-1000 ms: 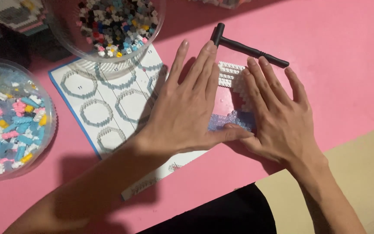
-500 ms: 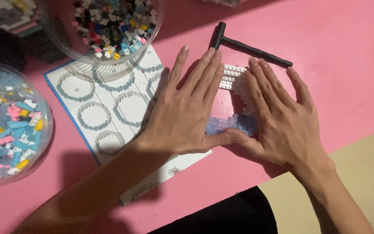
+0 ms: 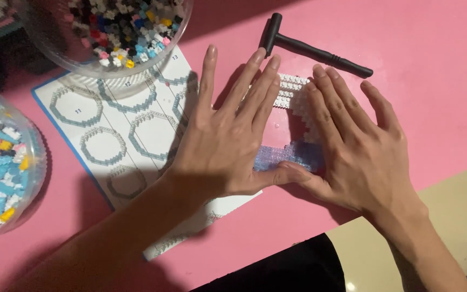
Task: Assembling a 3D structure using small interlocking toy blocks by following a diagram and using a small hammer to secure pieces.
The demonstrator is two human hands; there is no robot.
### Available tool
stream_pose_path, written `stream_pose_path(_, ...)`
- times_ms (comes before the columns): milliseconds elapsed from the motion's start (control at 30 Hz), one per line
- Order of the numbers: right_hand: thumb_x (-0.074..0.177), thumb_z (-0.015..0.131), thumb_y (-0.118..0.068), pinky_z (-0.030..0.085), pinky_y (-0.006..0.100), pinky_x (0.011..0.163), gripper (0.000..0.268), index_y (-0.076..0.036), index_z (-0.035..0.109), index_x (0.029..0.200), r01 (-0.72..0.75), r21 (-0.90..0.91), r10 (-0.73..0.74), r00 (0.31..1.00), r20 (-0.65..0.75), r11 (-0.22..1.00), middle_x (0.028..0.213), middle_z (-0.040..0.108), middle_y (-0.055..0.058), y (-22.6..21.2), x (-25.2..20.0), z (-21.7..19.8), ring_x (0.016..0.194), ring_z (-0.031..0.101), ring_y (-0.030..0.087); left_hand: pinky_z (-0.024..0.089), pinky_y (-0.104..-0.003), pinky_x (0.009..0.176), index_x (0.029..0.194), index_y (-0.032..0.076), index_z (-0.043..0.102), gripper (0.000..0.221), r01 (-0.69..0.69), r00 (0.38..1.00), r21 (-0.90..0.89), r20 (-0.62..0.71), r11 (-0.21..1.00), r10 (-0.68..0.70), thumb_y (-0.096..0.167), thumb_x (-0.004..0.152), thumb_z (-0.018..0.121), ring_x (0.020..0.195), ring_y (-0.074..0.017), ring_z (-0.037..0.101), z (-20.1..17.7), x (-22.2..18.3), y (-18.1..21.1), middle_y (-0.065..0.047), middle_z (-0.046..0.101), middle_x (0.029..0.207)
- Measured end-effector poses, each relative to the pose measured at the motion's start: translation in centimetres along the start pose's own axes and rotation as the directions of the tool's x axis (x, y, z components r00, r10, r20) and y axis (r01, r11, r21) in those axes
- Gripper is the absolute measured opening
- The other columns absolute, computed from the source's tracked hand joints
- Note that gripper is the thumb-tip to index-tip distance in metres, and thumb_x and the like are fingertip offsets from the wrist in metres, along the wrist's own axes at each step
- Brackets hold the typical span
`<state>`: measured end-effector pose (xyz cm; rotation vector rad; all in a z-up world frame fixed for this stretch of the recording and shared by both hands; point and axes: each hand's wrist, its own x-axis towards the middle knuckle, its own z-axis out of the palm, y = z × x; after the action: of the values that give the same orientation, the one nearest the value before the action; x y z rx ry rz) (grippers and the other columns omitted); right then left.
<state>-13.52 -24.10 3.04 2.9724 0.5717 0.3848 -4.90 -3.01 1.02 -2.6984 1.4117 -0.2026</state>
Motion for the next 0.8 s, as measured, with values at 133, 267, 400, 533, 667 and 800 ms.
stream_pose_path(133,0.098,0.029,-0.082,0.033,0.051,0.129,0.114,0.011,0.053,0.159,0.01,0.035,-0.011,0.999,0.032,0.999,0.166,0.052,0.027,0.4,-0.2,-0.2,0.157,0.047,0.034,0.004,-0.066,0.131,0.168,-0.006,0.037,0.122,-0.049,0.991,-0.304,-0.13,0.951,0.01,0.085,0.096,0.0,0.166,-0.0303,0.021,-1.6,-0.5,-0.6,-0.02,0.031,0.177)
stream_pose_path(267,0.104,0.057,-0.033,0.06,0.063,0.095,0.064,0.016,0.055,0.146,-0.121,0.425,0.167,0.983,-0.073,0.897,0.13,0.074,0.035,2.3,-0.3,0.2,0.115,0.073,0.05,0.014,-0.065,0.138,0.166,-0.001,0.024,0.114,-0.011,0.988,-0.408,-0.144,0.913,-0.052,0.08,0.089,0.002,0.169,-0.0312,0.027,-1.8,-1.5,-0.9,-0.017,0.025,0.177)
stream_pose_path(400,0.117,0.068,0.004,0.06,0.056,0.092,0.032,0.019,0.067,0.144,-0.192,0.326,0.231,0.969,-0.086,0.926,0.135,0.069,0.038,6.4,-1.4,2.4,0.115,0.068,0.046,0.047,-0.056,0.13,0.145,-0.013,0.051,0.072,-0.045,0.902,-0.639,-0.357,0.768,-0.244,0.047,0.106,0.039,0.146,-0.0441,0.06,-0.4,-2.0,-1.7,-0.031,0.059,0.152)
stream_pose_path(533,0.117,0.082,0.005,0.057,0.049,0.082,0.019,0.008,0.08,0.135,-0.185,0.252,0.208,0.976,-0.07,0.95,0.127,0.065,0.024,8.2,-1.2,4.3,0.103,0.067,0.038,0.055,-0.058,0.115,0.12,-0.015,0.073,0.041,-0.069,0.837,-0.741,-0.407,0.668,-0.365,0.021,0.102,0.064,0.121,-0.0419,0.074,-0.1,-1.8,-1.7,-0.029,0.077,0.122)
stream_pose_path(667,0.122,0.076,-0.002,0.059,0.044,0.079,0.005,0.001,0.073,0.121,-0.15,0.022,0.151,0.987,-0.054,0.988,0.126,0.076,0.016,8.1,-1.6,3.2,0.106,0.074,0.03,0.057,-0.059,0.112,0.119,-0.013,0.073,0.035,-0.051,0.849,-0.772,-0.368,0.634,-0.379,0.015,0.104,0.061,0.118,-0.0427,0.075,0.3,-1.8,-2.1,-0.027,0.078,0.119)
stream_pose_path(800,0.134,0.063,-0.021,0.05,0.044,0.08,0.019,-0.003,0.069,0.131,-0.206,-0.138,0.226,0.963,0.148,0.969,0.108,0.069,0.01,8.5,-3.3,1.7,0.105,0.062,0.033,0.056,-0.057,0.112,0.12,-0.012,0.074,0.037,-0.015,0.864,-0.77,-0.331,0.638,-0.379,0.018,0.105,0.057,0.118,-0.0393,0.076,0.4,-1.7,-2.2,-0.025,0.079,0.119)
